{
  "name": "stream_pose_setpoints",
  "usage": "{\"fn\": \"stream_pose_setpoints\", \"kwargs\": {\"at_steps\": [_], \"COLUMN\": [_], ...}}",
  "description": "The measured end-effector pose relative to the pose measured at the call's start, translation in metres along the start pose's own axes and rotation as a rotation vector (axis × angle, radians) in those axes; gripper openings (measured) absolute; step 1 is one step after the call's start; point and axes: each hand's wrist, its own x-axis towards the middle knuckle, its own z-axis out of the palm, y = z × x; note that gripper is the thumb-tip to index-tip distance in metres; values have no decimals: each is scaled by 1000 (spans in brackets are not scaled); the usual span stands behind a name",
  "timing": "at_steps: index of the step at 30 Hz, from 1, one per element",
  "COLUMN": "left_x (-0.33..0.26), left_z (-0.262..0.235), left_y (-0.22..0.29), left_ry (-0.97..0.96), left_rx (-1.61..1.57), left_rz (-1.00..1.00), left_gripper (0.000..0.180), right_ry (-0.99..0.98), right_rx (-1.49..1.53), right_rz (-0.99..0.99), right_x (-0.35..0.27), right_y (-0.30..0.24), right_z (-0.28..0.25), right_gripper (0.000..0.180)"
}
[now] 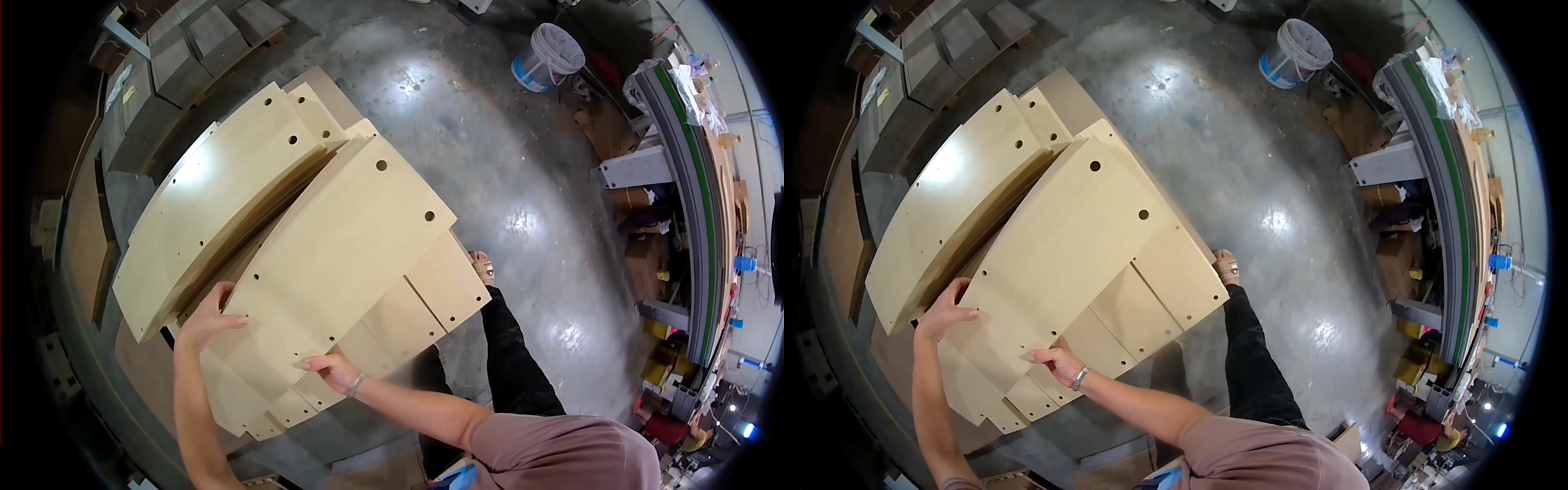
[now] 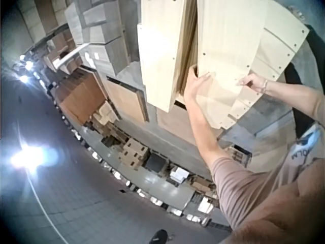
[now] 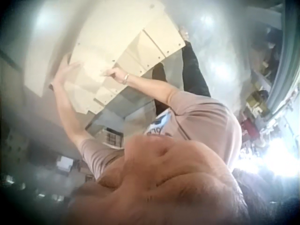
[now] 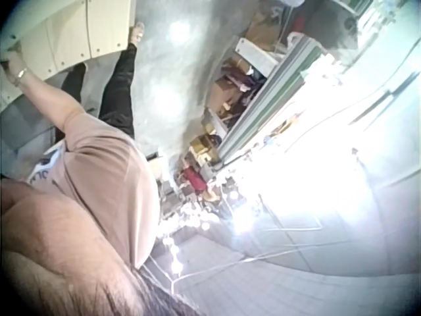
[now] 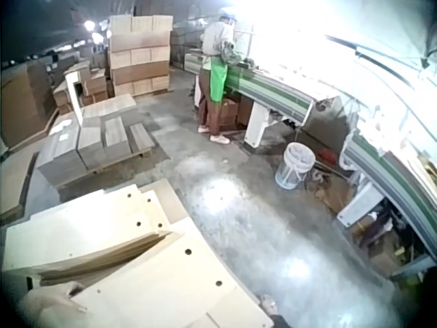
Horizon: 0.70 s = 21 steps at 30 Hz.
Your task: The person wipes a wooden panel with a cloth, fetches a stack of panels from a pallet, and places them on the workbench. The person scrapes the edges of the panels with a small blade, then pours liquid from a bottle onto a cloth to wipe down the panels.
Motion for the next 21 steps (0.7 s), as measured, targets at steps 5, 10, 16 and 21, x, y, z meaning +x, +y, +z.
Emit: {"fn": "stream_pose_setpoints", "kwargs": {"at_steps": [5, 10, 16, 21], "left_x": [-2, 2, -56, -89], "left_z": [0, 30, 104, 202], "left_y": [7, 7, 59, 104], "left_ry": [-57, -29, -59, -201], "left_rx": [-122, -225, -195, -254], "left_rz": [-8, 75, 35, -234], "left_gripper": [93, 94, 89, 80], "right_ry": [-88, -60, -32, 209], "right_rx": [1, -30, -8, 9], "right_rz": [-8, -11, 35, 165], "right_x": [0, -17, -128, -255], "right_y": [3, -18, -59, -101], "right_z": [-5, -11, -11, -13], "right_gripper": [52, 55, 56, 58]}}
